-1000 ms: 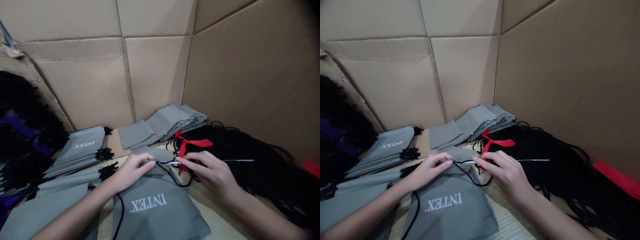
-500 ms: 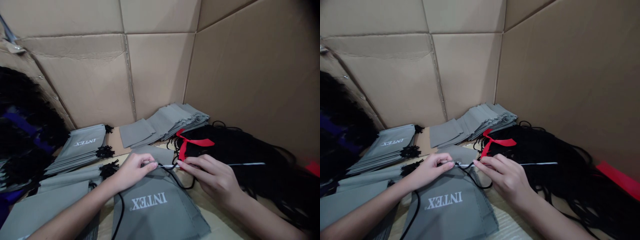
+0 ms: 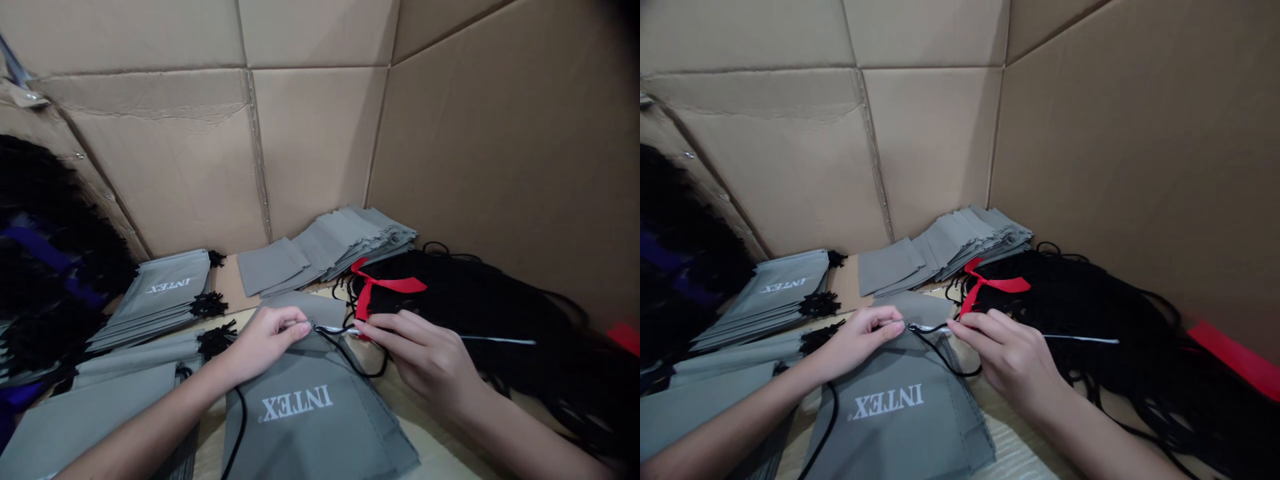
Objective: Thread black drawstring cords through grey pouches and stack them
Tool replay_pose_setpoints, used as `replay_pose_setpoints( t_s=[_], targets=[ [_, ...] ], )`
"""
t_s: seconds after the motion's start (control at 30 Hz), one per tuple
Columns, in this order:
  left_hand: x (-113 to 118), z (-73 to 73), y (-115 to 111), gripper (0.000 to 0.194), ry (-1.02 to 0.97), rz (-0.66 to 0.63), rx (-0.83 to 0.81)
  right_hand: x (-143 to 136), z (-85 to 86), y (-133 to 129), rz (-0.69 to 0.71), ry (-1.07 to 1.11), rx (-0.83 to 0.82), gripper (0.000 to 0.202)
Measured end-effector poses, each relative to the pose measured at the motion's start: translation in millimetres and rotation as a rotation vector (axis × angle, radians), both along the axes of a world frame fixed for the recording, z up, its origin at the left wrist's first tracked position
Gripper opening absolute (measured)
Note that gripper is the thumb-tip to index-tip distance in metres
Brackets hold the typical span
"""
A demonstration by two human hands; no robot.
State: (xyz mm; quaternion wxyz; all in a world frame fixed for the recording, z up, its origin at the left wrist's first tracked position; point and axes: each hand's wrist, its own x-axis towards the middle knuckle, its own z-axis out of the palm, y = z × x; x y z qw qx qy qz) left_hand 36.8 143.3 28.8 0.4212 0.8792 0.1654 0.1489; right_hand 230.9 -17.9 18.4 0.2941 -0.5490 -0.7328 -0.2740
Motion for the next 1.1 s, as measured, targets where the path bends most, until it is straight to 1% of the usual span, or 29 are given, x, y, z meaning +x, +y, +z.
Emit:
replay_pose_setpoints(
  t_s=[0.17, 0.4, 0.8, 1.1],
  targets=[
    [0.6, 0.8, -0.4, 0.032, -0.012, -0.003, -0.012, -0.1, -0.1, -1.7, -0.023, -0.031, -0.023, 0.042],
    [0.4, 0.9, 0.3, 0.032, -0.003, -0.016, -0.059, -0.5, -1.5, -0.6, -0.038, -0.016, -0.004, 0.041],
    [-0.4, 1.8, 0.9, 0.032, -0.007, -0.009, -0.016, -0.7, -2.1, 1.4, -0.021, 0.017, -0.008, 0.039],
    [1.3, 4.0, 1.3, 0.03, -0.071, -0.075, -0.005, 3.4, -7.5, 2.9, 0.001, 0.047, -0.038, 0.039]
  ],
)
